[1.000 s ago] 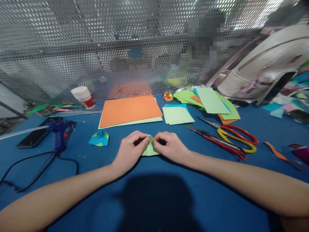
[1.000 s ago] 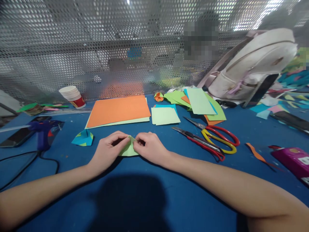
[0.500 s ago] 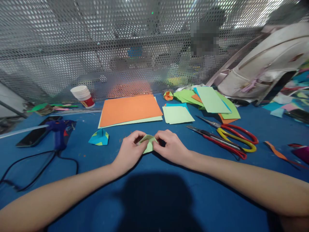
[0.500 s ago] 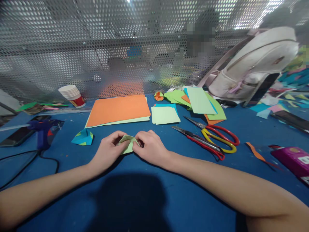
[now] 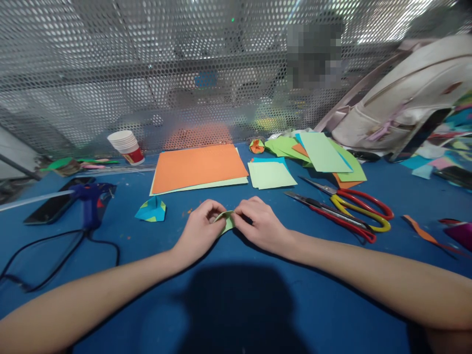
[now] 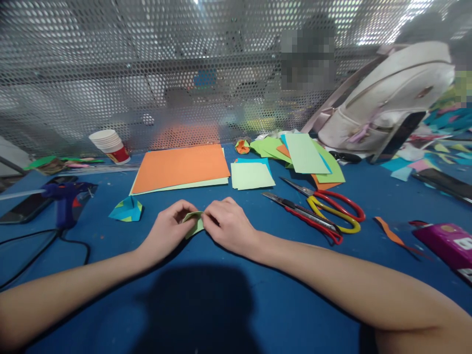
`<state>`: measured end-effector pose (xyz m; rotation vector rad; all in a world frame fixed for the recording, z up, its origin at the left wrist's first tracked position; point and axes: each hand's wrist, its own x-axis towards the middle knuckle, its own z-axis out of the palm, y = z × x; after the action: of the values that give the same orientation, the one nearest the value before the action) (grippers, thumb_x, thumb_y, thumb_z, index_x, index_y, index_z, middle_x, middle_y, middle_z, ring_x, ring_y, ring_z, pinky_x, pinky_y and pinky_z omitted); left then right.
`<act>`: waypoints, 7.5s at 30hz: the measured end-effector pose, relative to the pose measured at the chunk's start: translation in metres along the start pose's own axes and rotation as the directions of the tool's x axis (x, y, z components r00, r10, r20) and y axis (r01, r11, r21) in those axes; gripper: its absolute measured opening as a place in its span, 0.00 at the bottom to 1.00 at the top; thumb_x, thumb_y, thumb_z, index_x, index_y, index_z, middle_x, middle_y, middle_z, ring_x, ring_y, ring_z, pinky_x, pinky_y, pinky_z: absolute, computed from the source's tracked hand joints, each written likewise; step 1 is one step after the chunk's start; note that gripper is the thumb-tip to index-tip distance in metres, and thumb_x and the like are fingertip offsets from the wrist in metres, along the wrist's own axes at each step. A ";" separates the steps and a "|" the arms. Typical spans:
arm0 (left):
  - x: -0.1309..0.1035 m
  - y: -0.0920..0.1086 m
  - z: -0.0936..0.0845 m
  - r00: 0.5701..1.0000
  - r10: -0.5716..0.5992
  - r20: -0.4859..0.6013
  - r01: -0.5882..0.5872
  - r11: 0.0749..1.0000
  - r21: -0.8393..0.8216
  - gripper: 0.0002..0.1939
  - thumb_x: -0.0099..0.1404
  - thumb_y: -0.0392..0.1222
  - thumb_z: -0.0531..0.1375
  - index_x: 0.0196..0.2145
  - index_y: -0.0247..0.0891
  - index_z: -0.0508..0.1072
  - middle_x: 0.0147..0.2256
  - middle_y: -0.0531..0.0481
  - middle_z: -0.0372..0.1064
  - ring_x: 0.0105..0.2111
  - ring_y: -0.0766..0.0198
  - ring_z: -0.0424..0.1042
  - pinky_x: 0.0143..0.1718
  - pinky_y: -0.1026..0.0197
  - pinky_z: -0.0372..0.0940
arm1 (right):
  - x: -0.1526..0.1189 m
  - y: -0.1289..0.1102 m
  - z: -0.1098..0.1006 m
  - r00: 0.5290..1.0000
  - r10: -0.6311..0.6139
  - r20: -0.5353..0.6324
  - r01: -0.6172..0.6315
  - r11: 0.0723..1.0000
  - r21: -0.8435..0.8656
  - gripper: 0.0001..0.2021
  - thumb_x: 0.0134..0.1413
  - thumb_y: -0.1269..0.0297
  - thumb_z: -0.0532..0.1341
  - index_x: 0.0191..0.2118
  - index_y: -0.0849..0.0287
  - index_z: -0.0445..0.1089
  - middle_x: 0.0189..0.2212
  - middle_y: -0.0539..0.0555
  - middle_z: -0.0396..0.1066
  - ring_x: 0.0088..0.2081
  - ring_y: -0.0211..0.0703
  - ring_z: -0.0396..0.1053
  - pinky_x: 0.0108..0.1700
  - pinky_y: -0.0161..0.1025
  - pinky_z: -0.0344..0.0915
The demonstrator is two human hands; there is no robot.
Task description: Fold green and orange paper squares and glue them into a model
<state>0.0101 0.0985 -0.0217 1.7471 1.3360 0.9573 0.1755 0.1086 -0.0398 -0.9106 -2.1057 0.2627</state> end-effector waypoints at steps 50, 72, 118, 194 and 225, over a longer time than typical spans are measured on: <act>0.004 0.003 -0.008 0.981 0.150 -0.122 -0.148 0.989 0.025 0.10 0.62 0.44 0.56 0.29 0.37 0.73 0.33 0.50 0.69 0.35 0.65 0.66 0.35 0.63 0.60 | 0.008 -0.003 -0.012 0.959 0.254 0.128 -0.274 0.944 0.186 0.12 0.56 0.61 0.53 0.24 0.58 0.61 0.21 0.48 0.64 0.24 0.35 0.59 0.32 0.36 0.55; 0.001 0.004 -0.001 0.988 -0.080 -0.129 0.075 0.996 -0.043 0.08 0.52 0.34 0.55 0.32 0.37 0.70 0.29 0.55 0.69 0.29 0.66 0.67 0.31 0.64 0.62 | 0.002 -0.006 -0.002 0.998 -0.058 -0.004 0.058 0.998 0.004 0.04 0.52 0.67 0.57 0.28 0.60 0.64 0.22 0.48 0.67 0.25 0.35 0.63 0.36 0.38 0.54; 0.000 0.003 0.003 0.981 -0.142 0.131 0.180 0.920 -0.349 0.16 0.62 0.48 0.54 0.38 0.37 0.76 0.35 0.47 0.74 0.34 0.60 0.71 0.35 0.60 0.67 | 0.008 0.003 -0.008 0.973 0.228 0.026 -0.228 0.952 0.203 0.10 0.57 0.67 0.56 0.25 0.59 0.67 0.23 0.49 0.69 0.27 0.35 0.63 0.34 0.36 0.57; 0.003 -0.002 0.000 0.998 -0.050 -0.026 0.049 0.998 -0.042 0.04 0.55 0.37 0.57 0.27 0.36 0.71 0.27 0.53 0.66 0.29 0.67 0.64 0.32 0.65 0.59 | 0.002 -0.001 -0.001 0.989 0.132 0.066 -0.128 0.990 -0.062 0.10 0.54 0.66 0.53 0.23 0.59 0.61 0.20 0.48 0.63 0.24 0.36 0.58 0.35 0.37 0.53; 0.015 0.001 -0.108 0.965 -0.214 -0.151 0.237 0.959 0.158 0.21 0.50 0.36 0.54 0.42 0.35 0.74 0.38 0.44 0.75 0.36 0.57 0.74 0.39 0.57 0.67 | 0.011 0.000 -0.009 0.866 0.433 0.250 -0.492 0.826 0.275 0.18 0.59 0.51 0.49 0.31 0.58 0.68 0.25 0.51 0.67 0.31 0.41 0.67 0.35 0.37 0.61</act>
<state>-0.0820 0.1240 0.0306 1.6345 1.7105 0.8607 0.1769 0.1152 -0.0273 -1.2179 -1.8800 0.9565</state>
